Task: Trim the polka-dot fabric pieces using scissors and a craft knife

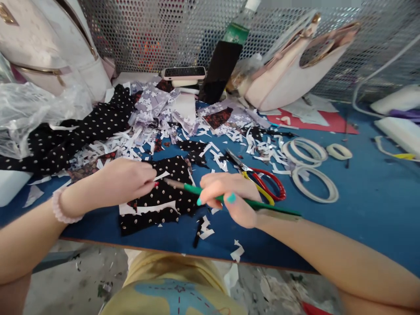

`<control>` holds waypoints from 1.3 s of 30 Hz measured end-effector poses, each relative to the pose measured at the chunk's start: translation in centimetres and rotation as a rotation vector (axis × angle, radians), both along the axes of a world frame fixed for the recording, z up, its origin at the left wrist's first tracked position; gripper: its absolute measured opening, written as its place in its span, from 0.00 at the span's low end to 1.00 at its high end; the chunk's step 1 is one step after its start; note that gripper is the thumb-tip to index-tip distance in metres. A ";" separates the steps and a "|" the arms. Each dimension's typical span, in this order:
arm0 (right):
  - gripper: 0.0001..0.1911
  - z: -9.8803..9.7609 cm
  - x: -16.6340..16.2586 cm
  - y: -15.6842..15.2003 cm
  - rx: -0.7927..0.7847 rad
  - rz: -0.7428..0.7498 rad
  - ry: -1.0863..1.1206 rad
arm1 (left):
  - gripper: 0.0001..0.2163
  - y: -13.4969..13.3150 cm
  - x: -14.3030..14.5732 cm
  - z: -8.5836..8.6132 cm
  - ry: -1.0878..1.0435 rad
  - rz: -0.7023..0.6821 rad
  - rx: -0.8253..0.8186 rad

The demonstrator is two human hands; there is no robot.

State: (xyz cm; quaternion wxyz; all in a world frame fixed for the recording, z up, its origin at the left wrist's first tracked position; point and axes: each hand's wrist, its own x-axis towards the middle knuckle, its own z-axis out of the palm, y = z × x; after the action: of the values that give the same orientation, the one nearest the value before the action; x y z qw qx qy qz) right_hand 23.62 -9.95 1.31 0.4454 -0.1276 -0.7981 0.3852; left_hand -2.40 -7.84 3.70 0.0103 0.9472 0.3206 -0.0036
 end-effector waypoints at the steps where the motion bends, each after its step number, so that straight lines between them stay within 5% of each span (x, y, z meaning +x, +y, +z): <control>1: 0.17 0.2 0.1 0.0 0.037 0.075 -0.064 | 0.15 0.3 -0.1 -0.3 -0.035 0.011 0.022; 6: 0.15 0.5 -0.1 0.1 0.156 0.186 -0.278 | 0.15 1.6 -0.2 -2.2 -0.212 -0.049 -0.017; 13: 0.14 0.3 -0.3 1.1 0.083 0.265 -0.294 | 0.20 2.1 -0.5 -3.6 -0.243 -0.142 -0.111; 29: 0.16 0.7 0.2 1.6 -0.009 0.301 -0.300 | 0.19 1.8 -0.5 -2.9 -0.226 -0.156 -0.130; 39: 0.19 0.6 0.2 1.4 0.033 0.313 -0.386 | 0.36 0.6 -1.3 -2.2 -0.083 -0.232 -0.249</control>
State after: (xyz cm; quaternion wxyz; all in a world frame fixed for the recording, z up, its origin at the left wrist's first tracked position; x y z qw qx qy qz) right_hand 23.77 -8.53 1.86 0.2216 -0.0662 -0.8847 0.4047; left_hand -3.65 -7.21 1.53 0.1400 0.9686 0.2055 -0.0054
